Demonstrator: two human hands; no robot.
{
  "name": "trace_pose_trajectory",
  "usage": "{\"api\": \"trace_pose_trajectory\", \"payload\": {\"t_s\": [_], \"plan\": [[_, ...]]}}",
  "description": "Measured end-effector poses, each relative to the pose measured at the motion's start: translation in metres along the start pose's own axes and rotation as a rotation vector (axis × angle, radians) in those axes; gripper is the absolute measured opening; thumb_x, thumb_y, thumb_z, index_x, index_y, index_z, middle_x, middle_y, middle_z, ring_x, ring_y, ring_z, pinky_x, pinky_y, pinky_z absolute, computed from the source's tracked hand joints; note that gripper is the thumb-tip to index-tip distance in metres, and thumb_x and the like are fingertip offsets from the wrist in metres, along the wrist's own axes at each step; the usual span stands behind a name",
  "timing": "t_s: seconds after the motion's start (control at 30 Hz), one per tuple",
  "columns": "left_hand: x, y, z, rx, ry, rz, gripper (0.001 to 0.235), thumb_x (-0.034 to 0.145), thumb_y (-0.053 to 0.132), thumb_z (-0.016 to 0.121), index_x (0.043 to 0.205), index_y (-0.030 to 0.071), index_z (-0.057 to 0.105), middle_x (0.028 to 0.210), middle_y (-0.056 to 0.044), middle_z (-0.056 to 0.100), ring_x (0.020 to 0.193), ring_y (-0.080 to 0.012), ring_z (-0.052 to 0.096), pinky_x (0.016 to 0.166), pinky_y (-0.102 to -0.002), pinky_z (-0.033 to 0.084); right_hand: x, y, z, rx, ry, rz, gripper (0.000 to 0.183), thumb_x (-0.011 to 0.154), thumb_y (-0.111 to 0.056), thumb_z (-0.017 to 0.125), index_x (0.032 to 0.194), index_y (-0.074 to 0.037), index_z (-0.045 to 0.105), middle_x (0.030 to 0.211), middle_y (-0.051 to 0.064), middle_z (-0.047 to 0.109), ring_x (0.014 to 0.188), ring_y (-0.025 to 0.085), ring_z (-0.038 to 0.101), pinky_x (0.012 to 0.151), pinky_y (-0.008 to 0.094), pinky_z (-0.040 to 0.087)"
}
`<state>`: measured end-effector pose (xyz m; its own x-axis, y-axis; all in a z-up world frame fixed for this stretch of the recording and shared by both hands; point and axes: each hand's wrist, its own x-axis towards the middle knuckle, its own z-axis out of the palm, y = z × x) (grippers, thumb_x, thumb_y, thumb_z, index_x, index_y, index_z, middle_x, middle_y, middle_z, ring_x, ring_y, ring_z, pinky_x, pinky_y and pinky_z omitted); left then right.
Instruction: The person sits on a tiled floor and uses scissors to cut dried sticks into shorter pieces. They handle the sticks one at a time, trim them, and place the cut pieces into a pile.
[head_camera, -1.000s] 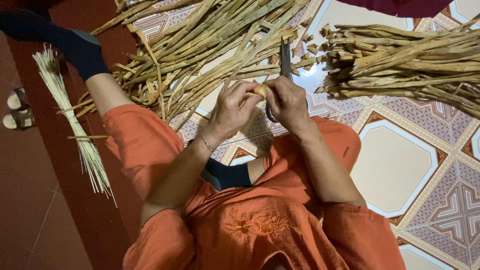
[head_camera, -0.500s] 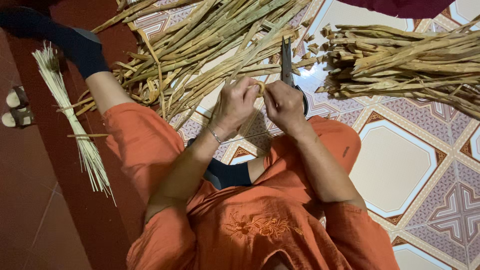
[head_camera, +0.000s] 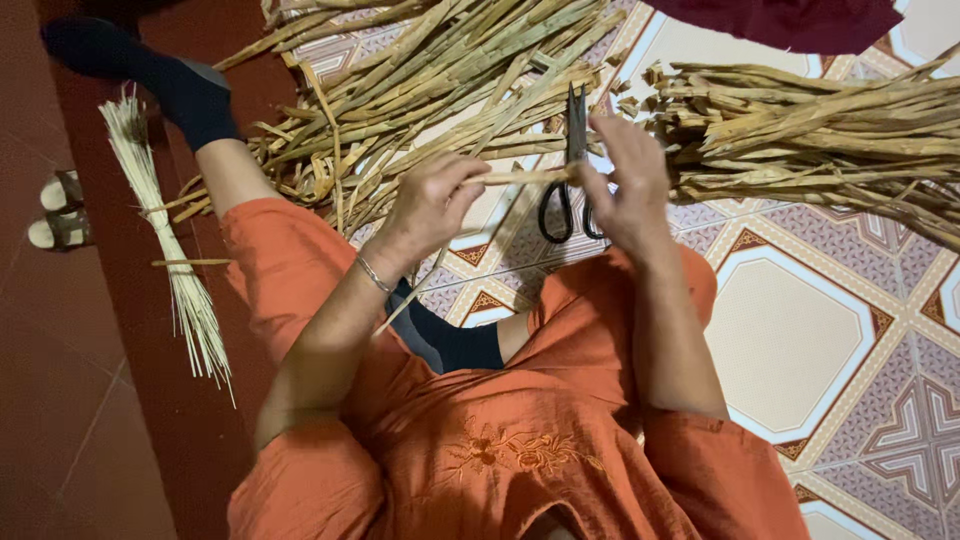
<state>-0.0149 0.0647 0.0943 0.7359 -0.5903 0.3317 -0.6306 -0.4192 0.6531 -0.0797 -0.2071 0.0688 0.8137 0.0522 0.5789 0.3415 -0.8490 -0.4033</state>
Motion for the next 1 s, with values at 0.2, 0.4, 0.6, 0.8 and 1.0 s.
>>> {"api": "trace_pose_trajectory", "payload": {"t_s": [0.2,0.4,0.6,0.8,1.0], "plan": [[-0.002,0.043,-0.014,-0.047,-0.032,0.060,0.039,0.091,0.000,0.073,0.128,0.002,0.063,0.111,-0.018,0.070,0.100,-0.0327,0.070,0.087,-0.040,0.057,-0.010,-0.048,-0.008,0.430,-0.109,0.043,0.019,0.099,-0.003,0.070,0.118,-0.001,0.071,0.094,0.014,0.067,0.089,0.028,0.063,0.080,0.040,0.052],[-0.024,0.079,-0.037,0.075,-0.041,0.153,0.049,0.090,-0.004,0.071,0.136,0.001,0.055,0.122,-0.020,0.068,0.113,-0.0359,0.067,0.096,-0.042,0.056,-0.036,-0.051,-0.029,0.380,-0.011,0.009,0.014,0.096,0.001,0.070,0.110,0.000,0.071,0.085,0.013,0.063,0.073,0.025,0.064,0.065,0.038,0.051],[-0.024,0.111,-0.049,0.322,0.031,0.257,0.024,0.090,-0.001,0.074,0.112,0.001,0.066,0.099,-0.015,0.069,0.094,-0.0310,0.066,0.083,-0.041,0.055,-0.048,-0.066,-0.044,0.376,0.092,-0.096,0.022,0.101,-0.003,0.064,0.121,-0.006,0.072,0.100,0.012,0.074,0.073,0.020,0.070,0.063,0.032,0.056],[-0.012,0.109,-0.051,0.499,-0.006,0.409,0.007,0.092,-0.003,0.068,0.097,0.002,0.068,0.086,-0.010,0.066,0.085,-0.0253,0.065,0.071,-0.038,0.055,-0.055,-0.061,-0.048,0.652,-0.227,0.272,0.014,0.104,-0.010,0.067,0.111,-0.005,0.078,0.071,0.008,0.066,0.060,0.012,0.057,0.054,0.027,0.046],[0.012,0.091,-0.045,0.352,-0.157,0.271,0.010,0.099,0.007,0.067,0.089,0.005,0.067,0.076,-0.007,0.064,0.069,-0.0186,0.062,0.063,-0.033,0.054,-0.042,-0.061,-0.054,0.746,-0.223,0.254,0.012,0.100,-0.004,0.065,0.109,-0.002,0.074,0.084,0.002,0.074,0.068,0.005,0.061,0.056,0.024,0.050]]}}
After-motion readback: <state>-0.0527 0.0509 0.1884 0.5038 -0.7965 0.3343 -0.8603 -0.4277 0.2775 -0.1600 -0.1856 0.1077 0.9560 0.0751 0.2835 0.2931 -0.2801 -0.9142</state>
